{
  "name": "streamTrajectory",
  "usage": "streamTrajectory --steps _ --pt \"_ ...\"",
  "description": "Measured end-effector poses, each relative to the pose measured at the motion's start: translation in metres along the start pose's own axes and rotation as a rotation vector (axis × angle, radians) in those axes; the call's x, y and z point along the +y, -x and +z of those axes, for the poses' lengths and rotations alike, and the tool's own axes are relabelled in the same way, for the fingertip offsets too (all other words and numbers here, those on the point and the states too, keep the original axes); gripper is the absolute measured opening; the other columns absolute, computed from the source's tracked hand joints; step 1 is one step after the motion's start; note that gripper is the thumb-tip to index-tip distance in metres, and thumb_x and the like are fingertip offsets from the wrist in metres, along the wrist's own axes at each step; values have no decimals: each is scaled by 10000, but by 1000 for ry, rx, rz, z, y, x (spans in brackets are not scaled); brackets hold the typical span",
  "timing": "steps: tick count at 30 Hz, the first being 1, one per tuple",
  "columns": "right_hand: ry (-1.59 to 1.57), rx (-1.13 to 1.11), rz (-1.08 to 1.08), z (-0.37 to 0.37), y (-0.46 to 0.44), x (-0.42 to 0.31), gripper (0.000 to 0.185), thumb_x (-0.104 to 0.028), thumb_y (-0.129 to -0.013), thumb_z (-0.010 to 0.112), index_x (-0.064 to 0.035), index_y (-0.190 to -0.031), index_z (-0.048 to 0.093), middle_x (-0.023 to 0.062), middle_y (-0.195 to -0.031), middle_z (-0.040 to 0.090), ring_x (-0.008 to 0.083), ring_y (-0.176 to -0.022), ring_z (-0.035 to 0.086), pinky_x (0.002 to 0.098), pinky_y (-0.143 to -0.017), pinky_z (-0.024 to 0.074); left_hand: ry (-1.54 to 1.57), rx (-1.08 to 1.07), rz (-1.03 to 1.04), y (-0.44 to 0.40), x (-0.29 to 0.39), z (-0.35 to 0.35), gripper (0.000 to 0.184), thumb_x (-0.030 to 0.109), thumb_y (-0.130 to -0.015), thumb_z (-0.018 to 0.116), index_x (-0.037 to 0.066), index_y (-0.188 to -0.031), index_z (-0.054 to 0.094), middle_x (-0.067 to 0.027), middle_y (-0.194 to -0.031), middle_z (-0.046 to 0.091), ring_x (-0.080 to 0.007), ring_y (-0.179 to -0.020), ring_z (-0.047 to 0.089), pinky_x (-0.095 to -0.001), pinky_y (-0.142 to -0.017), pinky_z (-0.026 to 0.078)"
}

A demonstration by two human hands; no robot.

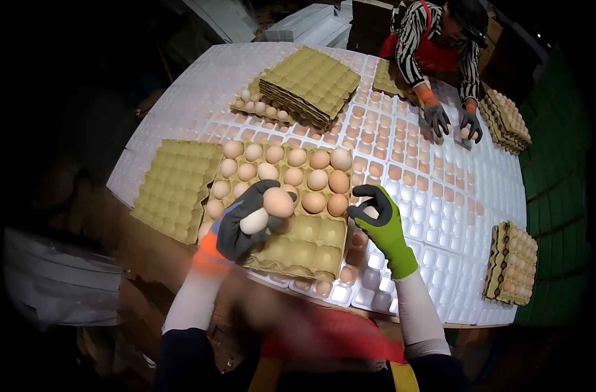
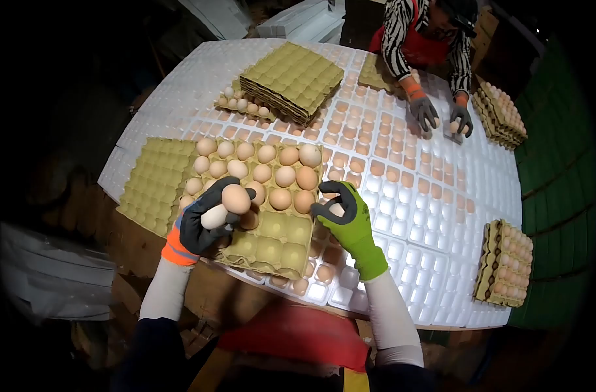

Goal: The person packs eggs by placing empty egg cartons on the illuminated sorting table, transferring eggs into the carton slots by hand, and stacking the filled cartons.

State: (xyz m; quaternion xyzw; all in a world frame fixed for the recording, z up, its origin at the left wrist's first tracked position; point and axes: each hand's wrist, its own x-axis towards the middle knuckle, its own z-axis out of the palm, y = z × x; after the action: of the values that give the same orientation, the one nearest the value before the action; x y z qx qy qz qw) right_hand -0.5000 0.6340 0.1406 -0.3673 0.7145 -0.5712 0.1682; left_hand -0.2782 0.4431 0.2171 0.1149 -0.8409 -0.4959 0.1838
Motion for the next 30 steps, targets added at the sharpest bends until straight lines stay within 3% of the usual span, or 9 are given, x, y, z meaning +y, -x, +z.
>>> streamTrajectory --steps 2,5,7,9,13,20,24,27,30 --pt "238 -73 -101 2 3 -33 514 -235 -732 823 -128 -1204 648 52 -1082 604 213 -900 620 323 -793 516 5 -28 171 -11 -21 -8 484 183 -935 618 0 -1371 514 -152 -1344 596 -245 -1226 573 -360 -1043 465" --pt "491 -86 -132 13 0 -32 482 -225 -701 836 -116 -1132 651 51 -1047 598 217 -893 617 322 -785 513 796 -26 -295 -19 -1 -4 464 144 -909 652 8 -1341 551 -127 -1365 570 -236 -1201 585 -350 -1024 478" --pt "288 -44 -147 12 -2 -12 460 -217 -717 827 -103 -1123 644 44 -1030 609 200 -875 616 317 -766 512 454 -149 -276 -39 12 -7 466 134 -868 697 15 -1304 583 -117 -1308 585 -222 -1184 584 -339 -1008 480" --pt "-147 -31 22 5 2 -3 407 -212 -784 780 -58 -1124 619 39 -1021 630 160 -853 607 305 -733 516 -249 -66 269 -55 -2 9 427 222 -779 774 136 -1184 668 -88 -1135 578 -247 -1001 605 -373 -769 519" --pt "-997 7 273 -10 1 4 437 -108 -886 655 -15 -1291 520 96 -1170 623 156 -942 631 266 -763 542 -828 -229 200 -69 18 37 331 279 -706 806 142 -962 647 -104 -1144 542 -310 -949 608 -460 -689 522" --pt "740 59 -264 1 -42 -30 475 -360 -695 813 -208 -1131 698 77 -1162 562 268 -917 629 358 -763 532 -640 -161 176 -74 -1 25 391 240 -737 802 138 -1097 690 -127 -1160 591 -313 -1040 603 -402 -817 509" --pt "799 1 -147 10 -45 -22 507 -383 -702 815 -186 -1153 691 61 -1121 545 255 -1000 613 358 -776 529 239 -78 -24 -65 2 15 369 58 -839 740 68 -1198 656 -34 -1170 688 -147 -998 639 -283 -894 511" --pt "-277 -89 74 -11 -38 6 481 -264 -817 769 -113 -1252 628 37 -1118 602 162 -959 623 310 -772 529 711 -84 -414 -58 25 8 328 115 -917 641 32 -1233 619 -56 -1189 688 -82 -831 640 -190 -658 504" --pt "-880 -67 395 -21 -10 24 487 -229 -911 693 -64 -1346 546 21 -1101 636 126 -956 619 267 -809 525 456 -70 -293 -52 11 13 405 140 -855 648 22 -1242 615 -49 -1077 675 -122 -855 630 -258 -741 510"
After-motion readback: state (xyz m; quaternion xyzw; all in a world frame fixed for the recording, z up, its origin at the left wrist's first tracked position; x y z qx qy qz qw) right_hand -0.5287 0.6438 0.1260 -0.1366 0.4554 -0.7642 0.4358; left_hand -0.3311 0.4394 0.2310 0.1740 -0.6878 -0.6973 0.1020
